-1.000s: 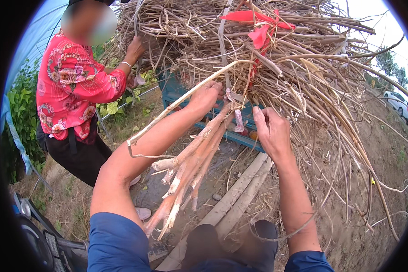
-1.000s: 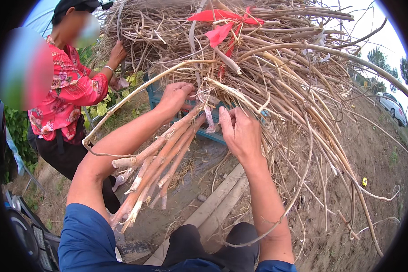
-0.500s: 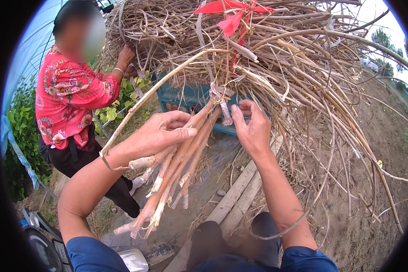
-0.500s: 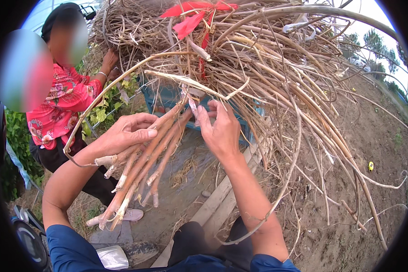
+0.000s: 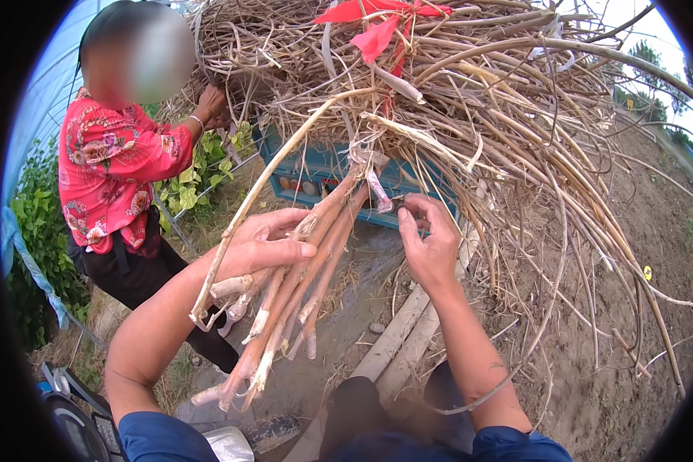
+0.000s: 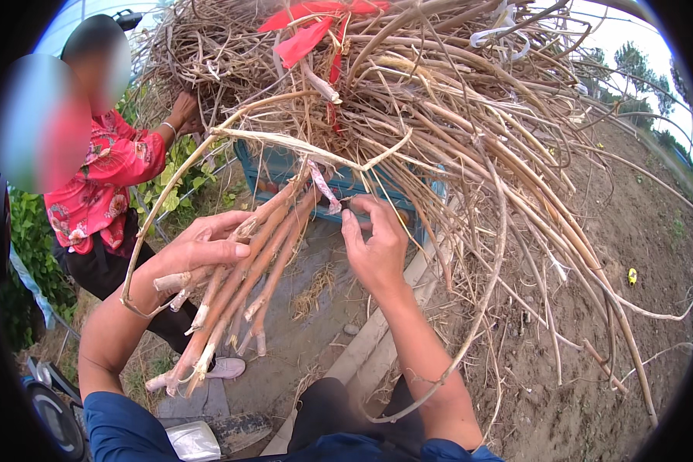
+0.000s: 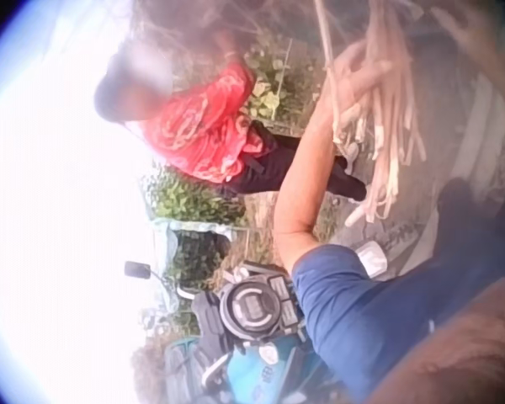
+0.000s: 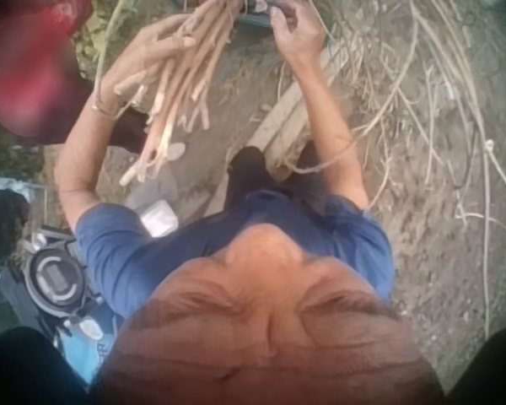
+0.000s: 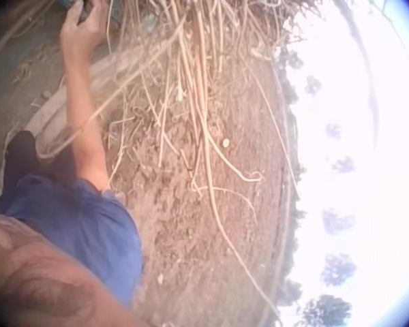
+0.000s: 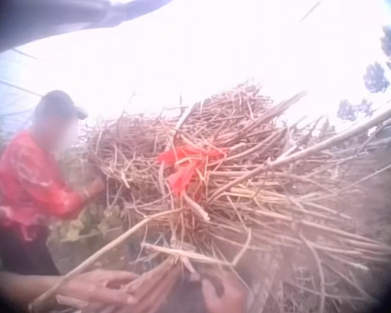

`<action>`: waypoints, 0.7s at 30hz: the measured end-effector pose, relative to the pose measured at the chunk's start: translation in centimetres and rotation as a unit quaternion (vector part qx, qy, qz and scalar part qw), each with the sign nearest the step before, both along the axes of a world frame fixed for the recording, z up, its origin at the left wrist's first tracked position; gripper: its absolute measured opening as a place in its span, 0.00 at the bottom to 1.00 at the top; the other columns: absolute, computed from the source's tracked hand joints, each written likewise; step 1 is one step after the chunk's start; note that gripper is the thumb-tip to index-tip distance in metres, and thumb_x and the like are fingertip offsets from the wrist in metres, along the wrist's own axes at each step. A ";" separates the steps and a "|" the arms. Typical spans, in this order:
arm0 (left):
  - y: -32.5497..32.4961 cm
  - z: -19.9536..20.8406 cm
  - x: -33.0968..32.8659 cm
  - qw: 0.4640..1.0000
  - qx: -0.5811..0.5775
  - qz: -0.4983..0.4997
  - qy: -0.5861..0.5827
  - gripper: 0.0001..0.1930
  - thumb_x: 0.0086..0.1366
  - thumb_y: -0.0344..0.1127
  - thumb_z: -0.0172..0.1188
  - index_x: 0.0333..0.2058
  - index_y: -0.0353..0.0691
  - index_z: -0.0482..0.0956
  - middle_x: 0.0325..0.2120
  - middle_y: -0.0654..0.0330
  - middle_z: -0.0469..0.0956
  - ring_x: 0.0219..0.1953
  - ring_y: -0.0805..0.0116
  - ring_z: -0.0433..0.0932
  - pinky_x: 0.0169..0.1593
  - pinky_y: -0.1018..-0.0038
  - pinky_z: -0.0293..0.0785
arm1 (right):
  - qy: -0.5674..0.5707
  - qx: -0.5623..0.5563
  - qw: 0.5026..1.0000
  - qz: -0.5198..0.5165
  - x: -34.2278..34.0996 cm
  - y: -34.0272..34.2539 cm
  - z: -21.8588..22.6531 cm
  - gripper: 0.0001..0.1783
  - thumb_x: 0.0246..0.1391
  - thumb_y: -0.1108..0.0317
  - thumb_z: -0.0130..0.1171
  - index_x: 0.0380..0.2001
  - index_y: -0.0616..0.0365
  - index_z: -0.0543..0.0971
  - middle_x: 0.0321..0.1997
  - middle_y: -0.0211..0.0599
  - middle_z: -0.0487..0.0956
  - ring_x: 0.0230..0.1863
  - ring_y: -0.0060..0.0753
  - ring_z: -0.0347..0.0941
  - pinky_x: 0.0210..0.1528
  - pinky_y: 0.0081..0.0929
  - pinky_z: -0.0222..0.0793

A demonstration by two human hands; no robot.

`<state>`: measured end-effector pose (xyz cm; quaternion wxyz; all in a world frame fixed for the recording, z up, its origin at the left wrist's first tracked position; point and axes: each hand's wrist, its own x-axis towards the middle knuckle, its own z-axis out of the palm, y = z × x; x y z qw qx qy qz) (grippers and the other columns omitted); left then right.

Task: The person secures a large bundle of sticks on the back of a three-wheeled cargo vehicle using a white strap. They pull the strap through the bundle, tie it to the vehicle's frame, and tighten it to hold the load in place.

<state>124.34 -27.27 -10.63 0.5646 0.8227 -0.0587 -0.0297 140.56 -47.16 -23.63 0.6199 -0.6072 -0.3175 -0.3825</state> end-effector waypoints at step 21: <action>1.7 -0.2 4.3 0.997 0.074 0.008 -0.011 0.44 0.58 0.53 0.64 0.66 0.32 0.57 0.56 0.39 0.70 0.57 0.48 0.73 0.60 0.62 0.68 | -0.051 -0.095 0.993 0.048 0.0 2.2 10.4 0.09 0.49 0.81 0.60 0.36 0.64 0.78 0.41 0.47 0.79 0.42 0.42 0.78 0.46 0.33 0.74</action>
